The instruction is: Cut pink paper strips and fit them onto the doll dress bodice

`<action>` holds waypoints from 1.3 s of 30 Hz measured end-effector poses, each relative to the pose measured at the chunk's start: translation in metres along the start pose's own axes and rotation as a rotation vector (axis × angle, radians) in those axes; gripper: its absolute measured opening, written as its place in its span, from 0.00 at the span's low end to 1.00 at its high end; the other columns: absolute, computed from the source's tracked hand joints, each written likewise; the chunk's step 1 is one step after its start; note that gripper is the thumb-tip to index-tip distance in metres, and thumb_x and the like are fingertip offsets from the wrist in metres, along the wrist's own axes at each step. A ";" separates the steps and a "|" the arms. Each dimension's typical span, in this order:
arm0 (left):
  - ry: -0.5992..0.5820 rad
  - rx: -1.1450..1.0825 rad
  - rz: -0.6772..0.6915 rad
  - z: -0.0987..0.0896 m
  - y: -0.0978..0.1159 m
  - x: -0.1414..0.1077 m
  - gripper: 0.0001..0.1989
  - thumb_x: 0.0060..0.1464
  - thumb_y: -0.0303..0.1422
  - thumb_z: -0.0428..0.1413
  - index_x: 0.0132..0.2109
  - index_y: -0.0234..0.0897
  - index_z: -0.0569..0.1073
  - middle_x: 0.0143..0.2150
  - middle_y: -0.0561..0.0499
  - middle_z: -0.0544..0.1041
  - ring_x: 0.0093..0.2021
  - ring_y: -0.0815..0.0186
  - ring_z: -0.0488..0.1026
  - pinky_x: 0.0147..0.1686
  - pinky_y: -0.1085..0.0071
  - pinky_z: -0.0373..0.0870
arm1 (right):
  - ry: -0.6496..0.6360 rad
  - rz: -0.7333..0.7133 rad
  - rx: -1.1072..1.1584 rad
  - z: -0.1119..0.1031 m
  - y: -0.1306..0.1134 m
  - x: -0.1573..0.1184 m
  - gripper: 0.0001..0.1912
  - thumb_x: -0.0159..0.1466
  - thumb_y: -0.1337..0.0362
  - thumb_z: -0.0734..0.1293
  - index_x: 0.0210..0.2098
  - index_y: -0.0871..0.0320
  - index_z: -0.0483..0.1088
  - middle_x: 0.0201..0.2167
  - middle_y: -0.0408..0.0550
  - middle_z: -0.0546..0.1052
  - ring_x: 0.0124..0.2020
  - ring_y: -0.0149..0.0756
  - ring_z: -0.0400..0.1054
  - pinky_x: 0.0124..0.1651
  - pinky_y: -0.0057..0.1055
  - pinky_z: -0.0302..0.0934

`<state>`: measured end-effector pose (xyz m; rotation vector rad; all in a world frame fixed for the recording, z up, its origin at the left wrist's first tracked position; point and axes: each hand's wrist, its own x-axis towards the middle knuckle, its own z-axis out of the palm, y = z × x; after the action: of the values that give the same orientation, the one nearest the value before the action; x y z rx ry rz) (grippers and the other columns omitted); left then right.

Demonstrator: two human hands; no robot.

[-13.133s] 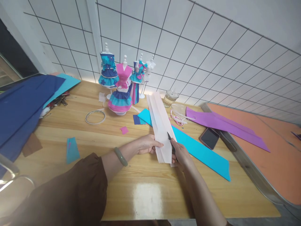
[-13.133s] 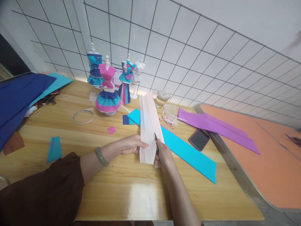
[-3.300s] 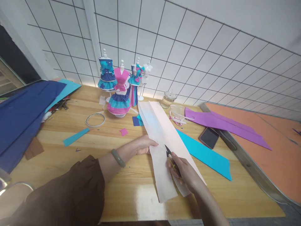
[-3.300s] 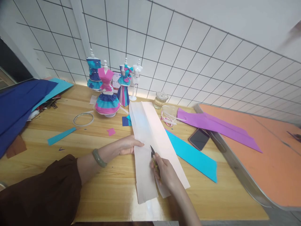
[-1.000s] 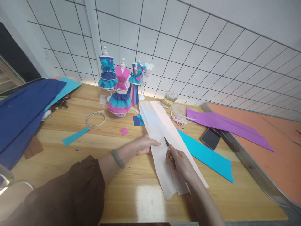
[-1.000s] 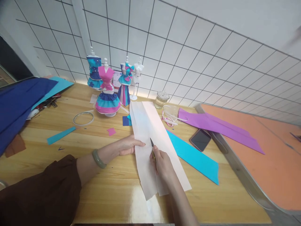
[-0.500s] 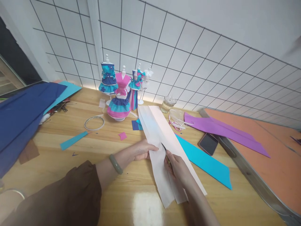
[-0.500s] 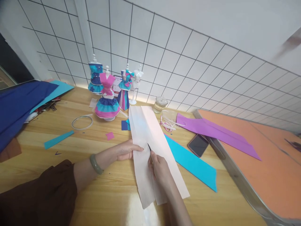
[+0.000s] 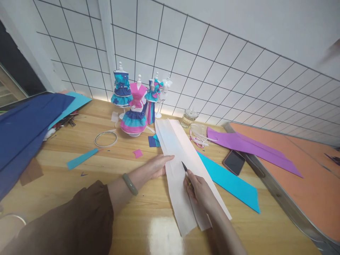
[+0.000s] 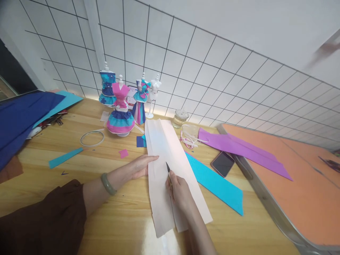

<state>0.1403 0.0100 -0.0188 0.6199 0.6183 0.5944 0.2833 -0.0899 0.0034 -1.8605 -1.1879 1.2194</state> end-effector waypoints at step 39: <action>0.072 -0.048 0.001 0.004 0.000 -0.001 0.16 0.54 0.23 0.48 0.50 0.26 0.69 0.37 0.41 0.78 0.35 0.60 0.76 0.39 0.65 0.71 | 0.002 0.012 0.027 0.009 -0.014 0.023 0.25 0.63 0.49 0.51 0.17 0.57 0.59 0.05 0.37 0.55 0.09 0.26 0.45 0.18 0.29 0.42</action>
<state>0.1419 0.0079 -0.0157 0.5560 0.6698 0.6334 0.2744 -0.0633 0.0035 -1.8509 -1.1549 1.2339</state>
